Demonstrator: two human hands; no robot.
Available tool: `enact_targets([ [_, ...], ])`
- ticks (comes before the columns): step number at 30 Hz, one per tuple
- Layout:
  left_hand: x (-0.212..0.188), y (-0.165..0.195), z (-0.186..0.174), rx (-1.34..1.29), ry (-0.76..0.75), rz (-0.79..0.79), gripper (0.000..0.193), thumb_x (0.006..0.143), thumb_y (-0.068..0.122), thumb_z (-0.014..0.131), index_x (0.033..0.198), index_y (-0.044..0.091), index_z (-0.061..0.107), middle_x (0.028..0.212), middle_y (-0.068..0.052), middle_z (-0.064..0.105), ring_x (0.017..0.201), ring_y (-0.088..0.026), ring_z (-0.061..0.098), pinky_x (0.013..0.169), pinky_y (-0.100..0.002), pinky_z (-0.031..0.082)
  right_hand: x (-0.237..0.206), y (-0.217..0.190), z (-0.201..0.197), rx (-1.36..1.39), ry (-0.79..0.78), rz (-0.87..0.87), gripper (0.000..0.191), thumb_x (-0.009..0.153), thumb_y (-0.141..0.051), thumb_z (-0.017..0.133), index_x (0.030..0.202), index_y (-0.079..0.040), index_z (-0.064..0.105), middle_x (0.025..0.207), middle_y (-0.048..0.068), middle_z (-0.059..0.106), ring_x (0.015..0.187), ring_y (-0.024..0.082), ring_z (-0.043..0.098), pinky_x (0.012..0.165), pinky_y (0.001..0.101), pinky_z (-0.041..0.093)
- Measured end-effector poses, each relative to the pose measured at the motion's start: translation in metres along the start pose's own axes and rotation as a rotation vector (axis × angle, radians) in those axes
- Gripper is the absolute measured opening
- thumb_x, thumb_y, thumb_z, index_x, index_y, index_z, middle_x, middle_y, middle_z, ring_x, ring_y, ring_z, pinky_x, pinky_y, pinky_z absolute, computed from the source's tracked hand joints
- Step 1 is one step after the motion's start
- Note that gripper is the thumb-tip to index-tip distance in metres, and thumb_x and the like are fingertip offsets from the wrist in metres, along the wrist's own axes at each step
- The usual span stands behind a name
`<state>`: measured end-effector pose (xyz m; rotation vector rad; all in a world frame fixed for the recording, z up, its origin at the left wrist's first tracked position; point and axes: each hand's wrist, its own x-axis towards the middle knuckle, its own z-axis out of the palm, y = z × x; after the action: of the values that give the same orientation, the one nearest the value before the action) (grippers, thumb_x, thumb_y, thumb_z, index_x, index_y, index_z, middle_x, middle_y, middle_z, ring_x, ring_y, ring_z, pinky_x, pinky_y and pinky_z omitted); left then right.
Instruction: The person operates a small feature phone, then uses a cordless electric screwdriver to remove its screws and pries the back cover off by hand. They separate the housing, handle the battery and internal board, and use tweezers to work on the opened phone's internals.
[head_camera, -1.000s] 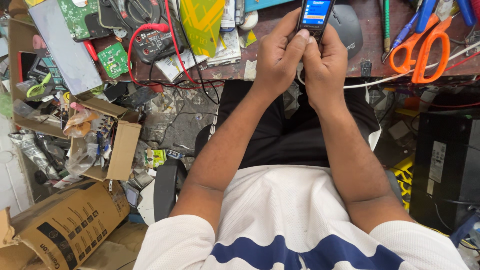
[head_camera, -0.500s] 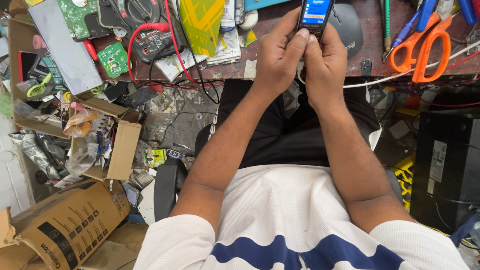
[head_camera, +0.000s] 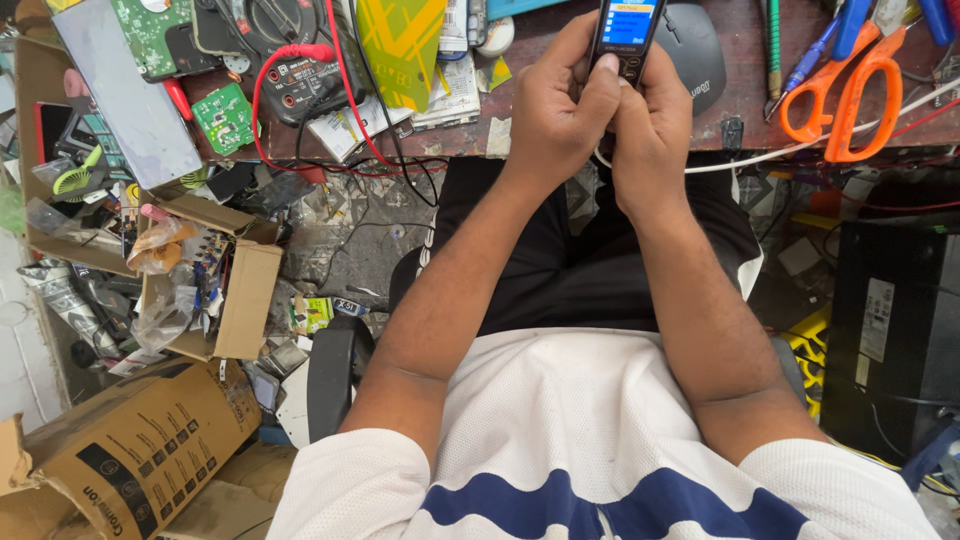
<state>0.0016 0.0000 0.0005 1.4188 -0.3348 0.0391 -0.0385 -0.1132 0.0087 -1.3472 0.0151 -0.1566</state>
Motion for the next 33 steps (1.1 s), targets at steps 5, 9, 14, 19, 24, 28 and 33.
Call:
enact_targets([
  [5, -0.0009, -0.0008, 0.0001, -0.008, -0.009, 0.000, 0.034, 0.105, 0.009, 0.058, 0.138, 0.002, 0.060, 0.072, 0.003, 0.064, 0.061, 0.000, 0.056, 0.056, -0.019, 0.046, 0.0008, 0.0022, -0.0014, 0.056, -0.005, 0.013, 0.030, 0.113, -0.013, 0.047, 0.137, -0.001, 0.062, 0.093, -0.004, 0.058, 0.075, 0.001, 0.048, 0.064, 0.0167, 0.038],
  [9, -0.0017, -0.0018, -0.0008, -0.049, -0.018, 0.014, 0.033, 0.108, 0.009, 0.056, 0.140, 0.002, 0.059, 0.076, 0.002, 0.067, 0.065, -0.001, 0.058, 0.059, -0.020, 0.048, 0.0001, 0.0009, -0.0015, 0.038, 0.026, 0.044, 0.033, 0.116, -0.025, 0.047, 0.136, -0.005, 0.063, 0.087, -0.007, 0.053, 0.070, 0.000, 0.042, 0.059, 0.0172, 0.033],
  [14, -0.0013, -0.0038, -0.0015, -0.065, -0.009, 0.038, 0.033, 0.109, 0.010, 0.056, 0.141, 0.002, 0.057, 0.084, 0.001, 0.069, 0.071, -0.001, 0.060, 0.066, -0.020, 0.050, 0.0000, -0.0022, 0.0003, -0.046, 0.035, 0.043, 0.035, 0.117, -0.031, 0.048, 0.135, -0.006, 0.064, 0.087, -0.008, 0.052, 0.067, 0.000, 0.041, 0.055, 0.0167, 0.032],
  [19, -0.0008, -0.0036, -0.0022, -0.040, -0.004, 0.023, 0.034, 0.108, 0.010, 0.057, 0.141, 0.002, 0.058, 0.079, 0.002, 0.067, 0.066, -0.001, 0.056, 0.061, -0.019, 0.047, -0.0001, -0.0028, 0.0004, -0.055, 0.051, 0.069, 0.035, 0.115, -0.031, 0.049, 0.134, -0.006, 0.064, 0.087, -0.008, 0.053, 0.071, 0.001, 0.043, 0.058, 0.0180, 0.034],
  [24, -0.0013, -0.0020, -0.0028, -0.023, -0.021, 0.018, 0.033, 0.108, 0.010, 0.057, 0.140, 0.003, 0.059, 0.073, 0.003, 0.063, 0.062, 0.000, 0.054, 0.058, -0.020, 0.043, 0.0001, -0.0017, -0.0020, 0.029, 0.014, 0.053, 0.034, 0.112, -0.020, 0.047, 0.137, -0.004, 0.063, 0.090, -0.007, 0.054, 0.072, 0.001, 0.042, 0.061, 0.0180, 0.033],
  [28, -0.0010, -0.0015, -0.0021, -0.026, -0.014, 0.020, 0.028, 0.108, 0.009, 0.057, 0.135, 0.002, 0.060, 0.072, 0.003, 0.061, 0.062, -0.001, 0.051, 0.058, -0.020, 0.041, 0.0003, -0.0011, -0.0029, 0.062, 0.000, 0.050, 0.034, 0.110, -0.014, 0.045, 0.138, -0.003, 0.063, 0.090, -0.006, 0.054, 0.071, 0.000, 0.042, 0.061, 0.0169, 0.034],
  [33, -0.0009, -0.0014, -0.0021, -0.005, -0.005, 0.020, 0.033, 0.108, 0.010, 0.057, 0.140, 0.003, 0.058, 0.076, 0.002, 0.065, 0.065, -0.001, 0.055, 0.059, -0.020, 0.045, 0.0003, -0.0016, -0.0015, -0.025, 0.014, 0.040, 0.032, 0.111, -0.015, 0.044, 0.134, -0.003, 0.062, 0.093, -0.006, 0.056, 0.075, 0.001, 0.045, 0.062, 0.0174, 0.036],
])
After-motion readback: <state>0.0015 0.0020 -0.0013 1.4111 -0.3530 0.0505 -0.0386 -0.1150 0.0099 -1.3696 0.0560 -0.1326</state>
